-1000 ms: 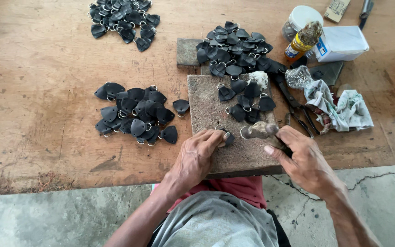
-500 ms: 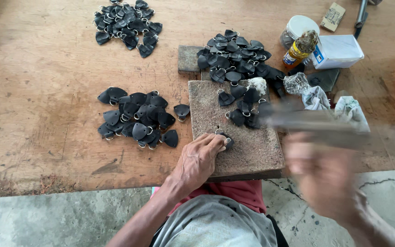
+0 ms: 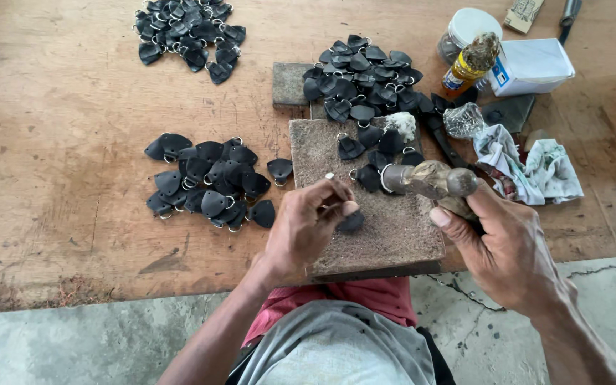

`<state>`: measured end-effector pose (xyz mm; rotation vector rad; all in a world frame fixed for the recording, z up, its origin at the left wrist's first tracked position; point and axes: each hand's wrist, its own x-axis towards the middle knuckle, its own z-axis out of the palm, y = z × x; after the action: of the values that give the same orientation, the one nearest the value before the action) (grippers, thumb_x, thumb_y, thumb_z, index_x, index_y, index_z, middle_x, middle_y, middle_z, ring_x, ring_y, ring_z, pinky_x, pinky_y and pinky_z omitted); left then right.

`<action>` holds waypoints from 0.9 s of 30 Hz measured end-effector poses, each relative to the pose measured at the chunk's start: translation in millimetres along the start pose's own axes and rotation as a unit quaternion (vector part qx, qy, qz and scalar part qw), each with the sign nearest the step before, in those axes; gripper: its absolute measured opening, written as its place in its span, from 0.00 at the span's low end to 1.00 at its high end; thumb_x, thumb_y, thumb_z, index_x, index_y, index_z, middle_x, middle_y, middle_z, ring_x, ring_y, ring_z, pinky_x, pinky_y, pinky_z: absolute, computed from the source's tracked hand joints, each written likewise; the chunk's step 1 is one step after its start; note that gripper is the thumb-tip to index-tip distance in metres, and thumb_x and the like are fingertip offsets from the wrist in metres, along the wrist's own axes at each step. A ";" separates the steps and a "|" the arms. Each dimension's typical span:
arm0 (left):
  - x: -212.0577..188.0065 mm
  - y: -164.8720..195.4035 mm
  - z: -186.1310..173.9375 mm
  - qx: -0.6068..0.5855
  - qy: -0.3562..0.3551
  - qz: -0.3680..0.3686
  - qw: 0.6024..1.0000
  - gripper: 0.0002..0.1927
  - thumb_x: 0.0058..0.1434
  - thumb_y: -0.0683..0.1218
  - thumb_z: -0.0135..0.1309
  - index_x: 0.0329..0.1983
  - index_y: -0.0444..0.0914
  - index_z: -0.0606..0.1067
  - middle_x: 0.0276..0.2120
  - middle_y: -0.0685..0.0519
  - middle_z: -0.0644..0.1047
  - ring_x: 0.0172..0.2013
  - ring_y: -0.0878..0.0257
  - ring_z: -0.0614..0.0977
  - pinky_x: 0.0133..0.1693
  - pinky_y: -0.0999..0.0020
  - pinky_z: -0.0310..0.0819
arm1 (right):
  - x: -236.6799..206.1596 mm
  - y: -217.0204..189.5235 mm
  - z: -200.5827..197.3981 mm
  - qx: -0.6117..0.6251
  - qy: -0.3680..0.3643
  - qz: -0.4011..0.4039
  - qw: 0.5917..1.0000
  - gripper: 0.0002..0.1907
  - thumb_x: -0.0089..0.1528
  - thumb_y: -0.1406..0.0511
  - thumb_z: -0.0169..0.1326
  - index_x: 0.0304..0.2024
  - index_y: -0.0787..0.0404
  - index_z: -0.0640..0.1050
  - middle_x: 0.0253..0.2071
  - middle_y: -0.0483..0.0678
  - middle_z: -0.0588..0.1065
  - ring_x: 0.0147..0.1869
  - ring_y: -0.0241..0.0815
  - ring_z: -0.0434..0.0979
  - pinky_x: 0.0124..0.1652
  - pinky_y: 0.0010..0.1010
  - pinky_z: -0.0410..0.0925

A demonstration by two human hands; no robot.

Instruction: The person picks up black leather pieces with metal split rings, places each on a stone block, and hammers the ring closed with a ball-peen hammer, setting finished pieces into a growing pile. They work through the pile one piece at a time, occasionally repositioning a ring with their fingers before hammering.

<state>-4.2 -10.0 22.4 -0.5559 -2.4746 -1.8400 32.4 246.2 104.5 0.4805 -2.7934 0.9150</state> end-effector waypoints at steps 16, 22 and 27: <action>3.8 -15.0 33.8 0.087 0.027 0.046 0.995 0.07 0.63 0.42 0.59 0.37 0.34 0.75 0.27 0.45 0.80 0.27 0.51 0.83 0.32 0.58 0.75 | -9.4 11.3 -4.7 -0.004 -0.011 0.083 0.996 0.20 0.65 0.57 0.52 0.58 0.53 0.77 0.23 0.45 0.77 0.21 0.36 0.71 0.23 0.34 0.66; 3.6 -15.6 35.4 0.103 0.023 0.093 0.990 0.07 0.65 0.41 0.58 0.35 0.33 0.74 0.29 0.44 0.79 0.29 0.52 0.82 0.33 0.58 0.76 | -12.3 12.4 -3.9 0.007 0.005 0.036 0.999 0.21 0.66 0.56 0.51 0.60 0.55 0.76 0.25 0.43 0.77 0.23 0.31 0.72 0.24 0.30 0.66; -0.2 -13.7 38.1 0.120 0.017 0.095 0.988 0.05 0.65 0.39 0.57 0.37 0.32 0.73 0.32 0.44 0.79 0.30 0.50 0.82 0.32 0.57 0.76 | -35.7 57.9 3.3 0.004 -0.022 0.118 0.993 0.21 0.67 0.56 0.51 0.63 0.50 0.77 0.28 0.43 0.77 0.21 0.33 0.69 0.21 0.28 0.66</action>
<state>-0.2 22.0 -2.2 -0.7113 -2.4741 -1.4476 45.3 297.2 61.3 0.1735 -2.9327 0.9723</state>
